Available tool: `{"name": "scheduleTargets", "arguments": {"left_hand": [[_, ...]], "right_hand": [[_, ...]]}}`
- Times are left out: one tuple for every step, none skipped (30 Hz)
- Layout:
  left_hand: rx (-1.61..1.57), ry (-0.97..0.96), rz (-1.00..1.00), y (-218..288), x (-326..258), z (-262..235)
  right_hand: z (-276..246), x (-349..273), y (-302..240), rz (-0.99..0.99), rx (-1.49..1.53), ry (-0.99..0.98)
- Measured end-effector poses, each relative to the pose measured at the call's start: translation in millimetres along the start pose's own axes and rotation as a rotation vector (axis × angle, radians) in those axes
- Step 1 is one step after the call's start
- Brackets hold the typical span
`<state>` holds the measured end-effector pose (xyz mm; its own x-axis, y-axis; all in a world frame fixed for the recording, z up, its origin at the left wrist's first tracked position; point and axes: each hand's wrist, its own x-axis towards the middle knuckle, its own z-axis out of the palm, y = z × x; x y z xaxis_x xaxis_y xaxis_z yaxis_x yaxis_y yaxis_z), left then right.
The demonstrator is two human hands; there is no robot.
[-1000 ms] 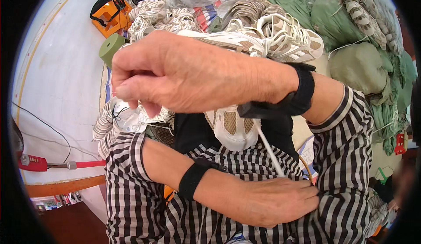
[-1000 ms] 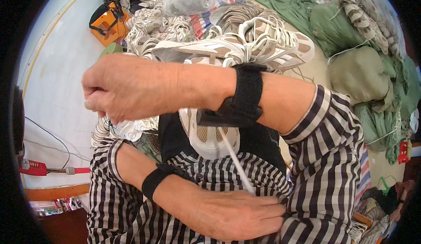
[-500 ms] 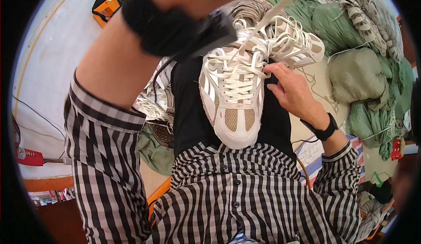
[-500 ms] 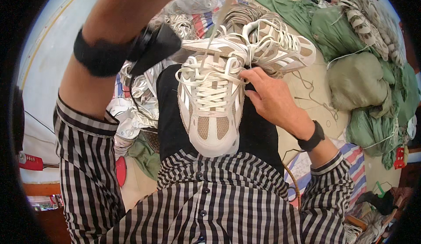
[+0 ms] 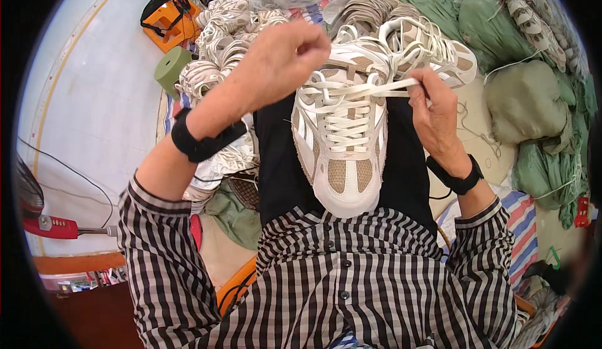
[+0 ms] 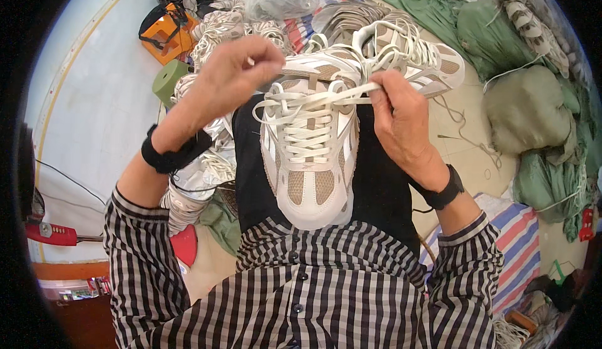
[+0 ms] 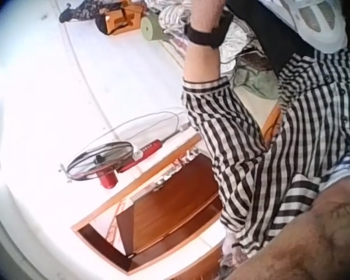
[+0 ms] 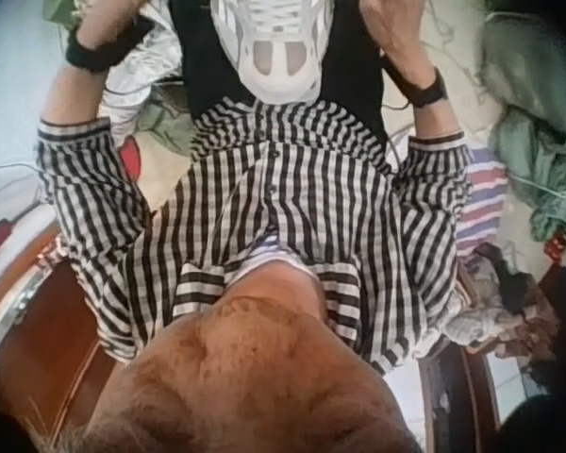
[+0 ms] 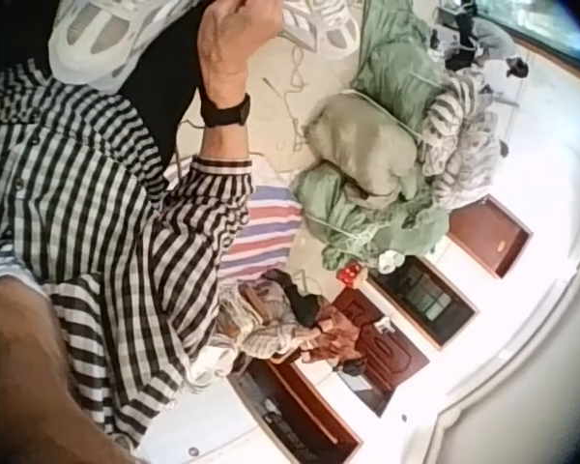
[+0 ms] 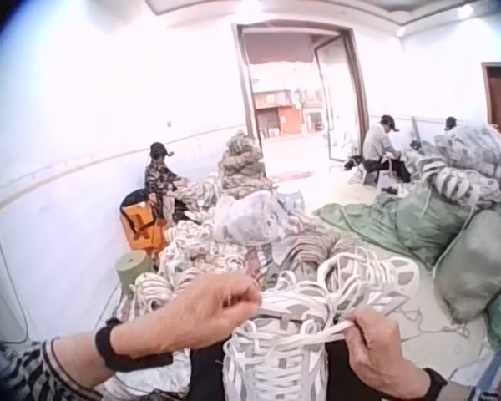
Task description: The recorder is lacing and tying shoelaces on a pair of sneakers.
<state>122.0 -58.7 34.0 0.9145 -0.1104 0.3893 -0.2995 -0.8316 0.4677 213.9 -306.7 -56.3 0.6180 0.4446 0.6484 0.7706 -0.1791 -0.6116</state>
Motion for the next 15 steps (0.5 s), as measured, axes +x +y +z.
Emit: {"name": "scheduleTargets", "arguments": {"left_hand": [[-0.021,-0.076,-0.080,-1,-9,3],[-0.043,-0.148,-0.149,0,-14,6],[-0.051,-0.150,-0.156,1,-16,9],[-0.072,-0.154,-0.152,3,-16,12],[-0.092,-0.158,-0.146,4,-15,14],[-0.095,-0.172,-0.154,5,-14,14],[-0.099,-0.171,-0.152,4,-12,14],[-0.100,-0.206,-0.141,4,-10,15],[-0.101,-0.240,-0.131,3,-10,15],[-0.104,-0.238,-0.131,3,-10,15],[-0.106,-0.236,-0.121,2,-10,16],[-0.103,-0.241,-0.123,2,-11,16],[-0.107,-0.236,-0.111,2,-11,17],[-0.125,-0.205,-0.101,3,-11,18],[-0.137,-0.182,-0.103,3,-12,18]], "right_hand": [[1,2,-1,0.074,0.071,0.031],[3,3,-3,0.145,0.227,0.063],[4,4,-5,0.156,0.210,0.065],[5,5,-6,0.134,0.278,0.093],[6,7,-7,0.119,0.349,0.122],[6,6,-9,0.111,0.341,0.121],[6,6,-10,0.093,0.351,0.120],[5,5,-11,0.075,0.366,0.113],[5,4,-11,0.076,0.357,0.115],[3,3,-10,0.089,0.352,0.110],[2,1,-9,0.100,0.345,0.107],[1,0,-8,0.101,0.347,0.105],[0,-1,-6,0.103,0.316,0.087],[-1,-2,-5,0.104,0.280,0.074],[-1,-3,-3,0.107,0.283,0.071]]}}
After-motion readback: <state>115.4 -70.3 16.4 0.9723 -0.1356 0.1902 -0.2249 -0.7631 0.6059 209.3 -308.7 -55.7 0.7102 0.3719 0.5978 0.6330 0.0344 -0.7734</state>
